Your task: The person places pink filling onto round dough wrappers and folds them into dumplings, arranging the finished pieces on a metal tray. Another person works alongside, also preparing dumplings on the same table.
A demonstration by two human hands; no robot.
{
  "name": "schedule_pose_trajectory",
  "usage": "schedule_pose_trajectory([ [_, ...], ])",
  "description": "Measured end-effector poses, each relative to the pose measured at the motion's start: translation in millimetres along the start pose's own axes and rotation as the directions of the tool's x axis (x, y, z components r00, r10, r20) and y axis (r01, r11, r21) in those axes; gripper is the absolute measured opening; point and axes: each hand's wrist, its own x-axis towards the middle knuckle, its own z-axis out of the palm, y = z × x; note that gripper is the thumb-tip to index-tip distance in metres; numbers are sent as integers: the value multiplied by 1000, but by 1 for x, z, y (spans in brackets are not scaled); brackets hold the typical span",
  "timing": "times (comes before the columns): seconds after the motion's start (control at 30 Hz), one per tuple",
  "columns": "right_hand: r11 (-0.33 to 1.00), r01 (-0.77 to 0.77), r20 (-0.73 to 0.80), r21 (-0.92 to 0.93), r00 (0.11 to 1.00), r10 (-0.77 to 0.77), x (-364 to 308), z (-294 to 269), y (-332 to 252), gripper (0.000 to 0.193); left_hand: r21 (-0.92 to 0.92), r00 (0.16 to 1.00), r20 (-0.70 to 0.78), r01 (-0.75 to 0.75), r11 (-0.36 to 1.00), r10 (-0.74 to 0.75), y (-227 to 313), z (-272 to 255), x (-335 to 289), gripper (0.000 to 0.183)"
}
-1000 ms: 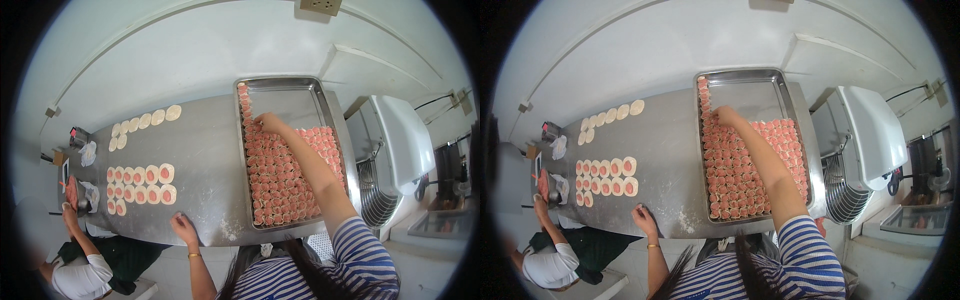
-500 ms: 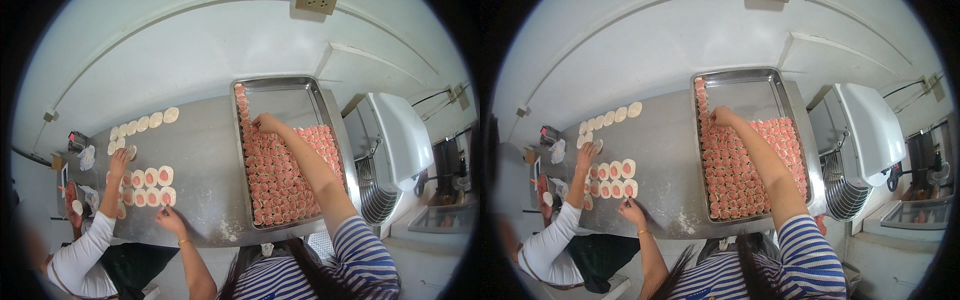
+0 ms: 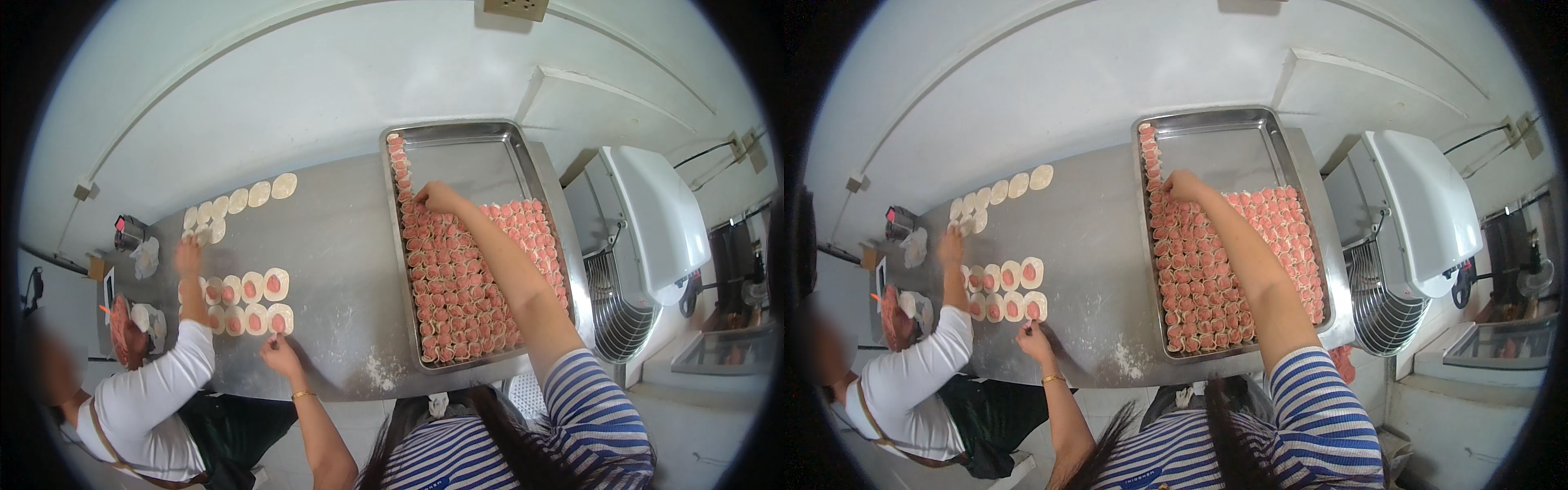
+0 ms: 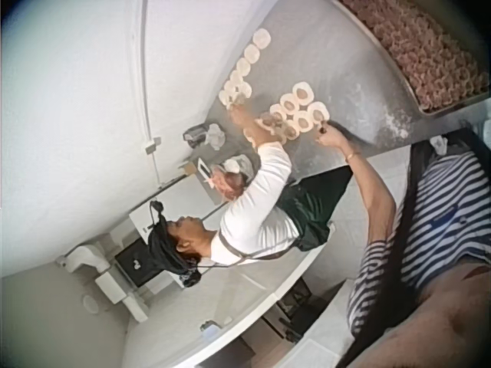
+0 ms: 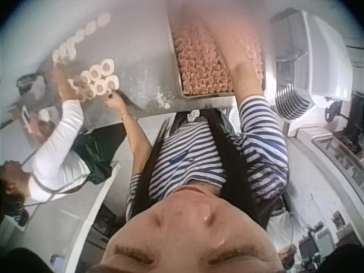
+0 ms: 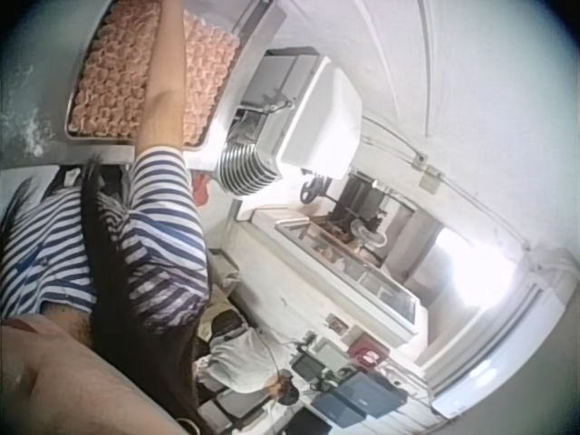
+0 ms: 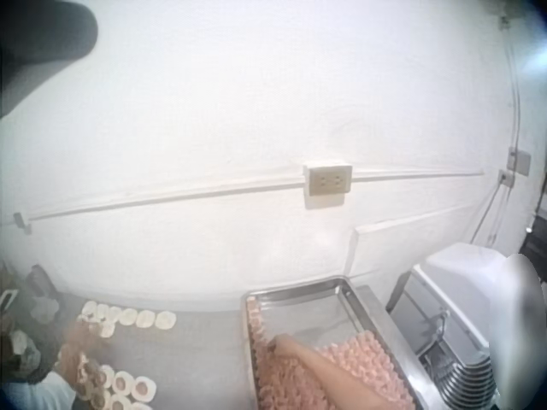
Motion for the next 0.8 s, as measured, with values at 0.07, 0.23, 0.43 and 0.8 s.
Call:
schedule_pose_trajectory([
  [0.07, 998, -1, -30, 65, 1000, 3, 0, 2, 7, 31, -59, 996, 59, 63, 996, -60, -1, -2, 5, 21],
  [0.23, 988, -51, -28, 143, 998, 55, -3, 4, -1, 31, -732, 915, 303, 403, 549, -268, -15, -2, 11, 25],
  [0.43, 938, -100, -25, 331, 993, 115, -12, 3, 7, 45, -819, 855, 462, 513, 256, -235, -32, 9, 17, 28],
  [0.8, 750, -47, 76, 659, 997, -4, -106, 129, -160, 38, -588, 602, 797, 792, -162, 49, 43, -23, -49, 29],
])
